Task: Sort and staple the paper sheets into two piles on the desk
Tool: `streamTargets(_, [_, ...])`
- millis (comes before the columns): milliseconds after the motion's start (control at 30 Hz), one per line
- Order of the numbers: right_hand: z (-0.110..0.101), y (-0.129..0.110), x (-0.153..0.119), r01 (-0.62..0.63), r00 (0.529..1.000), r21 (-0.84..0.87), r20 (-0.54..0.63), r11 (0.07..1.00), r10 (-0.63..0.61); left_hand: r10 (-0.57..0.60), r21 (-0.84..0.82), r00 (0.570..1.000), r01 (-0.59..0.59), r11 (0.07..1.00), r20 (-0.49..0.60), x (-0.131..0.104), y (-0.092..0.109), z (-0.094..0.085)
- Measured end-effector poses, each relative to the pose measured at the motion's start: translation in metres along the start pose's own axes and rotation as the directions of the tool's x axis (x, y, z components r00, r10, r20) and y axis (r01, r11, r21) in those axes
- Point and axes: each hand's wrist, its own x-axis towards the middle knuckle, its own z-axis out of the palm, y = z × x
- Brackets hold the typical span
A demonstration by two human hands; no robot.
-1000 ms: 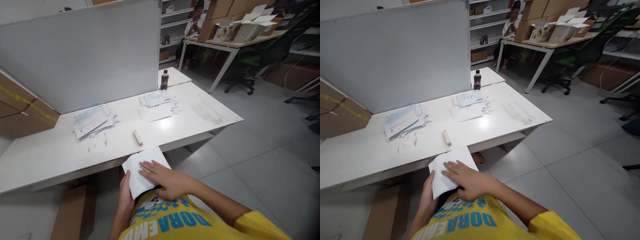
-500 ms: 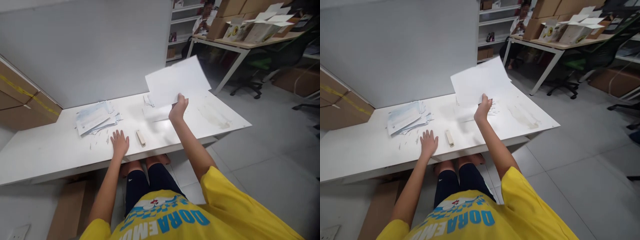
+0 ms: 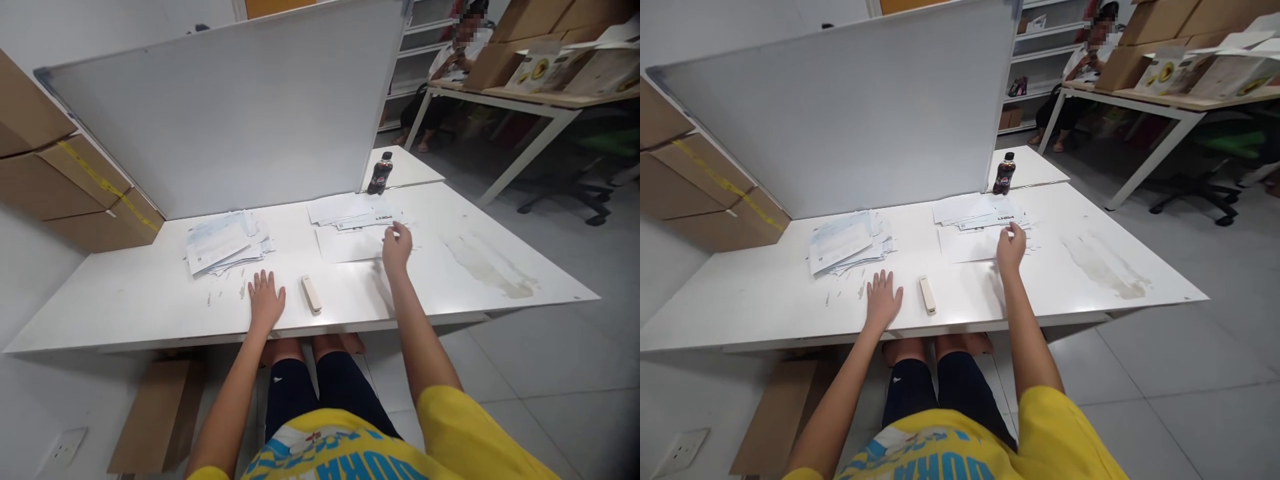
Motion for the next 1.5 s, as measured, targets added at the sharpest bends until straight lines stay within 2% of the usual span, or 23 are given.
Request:
streamTargets(100, [-0.027,0.018,-0.044,-0.111,0.993,-0.022,-0.048,0.994,0.11,0.038,0.018,0.999,-0.037,0.999,-0.027,0.005,0.0,-0.005])
streamTargets(167, [-0.039,0.025,-0.065,-0.187,0.982,0.056,0.0,0.981,0.187,0.052,0.025,0.999,-0.052,0.998,-0.002,0.022,-0.01,-0.018])
streamTargets(200, [-0.043,0.027,-0.071,-0.219,0.976,0.107,0.026,0.97,0.218,0.052,0.029,0.999,-0.052,0.998,0.006,0.035,-0.02,-0.027])
streamTargets(267, [-0.045,0.025,-0.075,-0.258,0.966,0.16,0.058,0.953,0.252,0.044,0.064,0.996,-0.038,0.997,-0.082,0.067,-0.047,-0.047])
streamTargets(333, [-0.042,0.019,-0.072,-0.271,0.962,0.112,0.057,0.956,0.266,0.044,0.112,0.984,-0.025,0.993,-0.173,0.097,-0.08,-0.061])
streamTargets(367, [-0.04,0.016,-0.069,-0.272,0.962,0.071,0.058,0.96,0.268,-0.008,0.127,0.983,0.032,0.991,-0.181,0.108,-0.096,-0.064])
streamTargets(467, [-0.036,0.012,-0.065,-0.276,0.959,0.028,0.069,0.961,0.274,-0.147,0.125,0.98,0.164,0.979,-0.132,0.122,-0.133,-0.055])
streamTargets(533, [-0.036,0.014,-0.065,-0.274,0.961,0.054,0.062,0.96,0.271,-0.155,0.124,0.975,0.175,0.977,-0.157,0.119,-0.143,-0.042])
streamTargets(633, [-0.036,0.017,-0.067,-0.257,0.965,0.04,0.058,0.966,0.254,-0.127,0.137,0.971,0.156,0.978,-0.201,0.11,-0.142,-0.032])
streamTargets(700, [-0.037,0.016,-0.068,-0.24,0.968,-0.016,0.07,0.971,0.24,-0.14,0.138,0.966,0.173,0.975,-0.219,0.107,-0.137,-0.034])
streamTargets(900, [-0.038,0.015,-0.067,-0.234,0.967,-0.075,0.083,0.969,0.24,-0.3,0.208,0.925,0.349,0.914,-0.234,0.124,-0.126,-0.067])
streamTargets(967, [-0.037,0.016,-0.067,-0.22,0.97,-0.09,0.081,0.971,0.228,-0.267,0.262,0.945,0.31,0.914,-0.188,0.133,-0.129,-0.077])
streamTargets(1067, [-0.036,0.019,-0.066,-0.23,0.968,-0.101,0.081,0.968,0.239,-0.134,0.299,0.988,0.151,0.942,-0.074,0.139,-0.14,-0.084])
streamTargets(1133, [-0.035,0.02,-0.065,-0.236,0.966,-0.122,0.073,0.964,0.246,-0.032,0.263,0.998,0.043,0.964,-0.045,0.139,-0.15,-0.084])
streamTargets(1200, [-0.035,0.019,-0.065,-0.23,0.968,-0.149,0.068,0.962,0.242,0.011,0.2,0.993,0.013,0.98,-0.118,0.139,-0.159,-0.082])
streamTargets(1267, [-0.035,0.016,-0.065,-0.222,0.968,-0.177,0.076,0.959,0.239,-0.034,0.149,0.973,0.069,0.986,-0.229,0.144,-0.164,-0.079])
streamTargets(1333, [-0.036,0.012,-0.065,-0.222,0.965,-0.207,0.091,0.953,0.245,-0.101,0.131,0.959,0.14,0.981,-0.264,0.155,-0.164,-0.077])
streamTargets(1367, [-0.037,0.011,-0.066,-0.224,0.964,-0.22,0.096,0.949,0.249,-0.124,0.132,0.962,0.159,0.978,-0.243,0.162,-0.164,-0.075])
streamTargets(1500, [-0.037,0.008,-0.066,-0.216,0.963,-0.252,0.105,0.943,0.248,-0.219,0.138,0.974,0.224,0.965,-0.049,0.185,-0.16,-0.066])
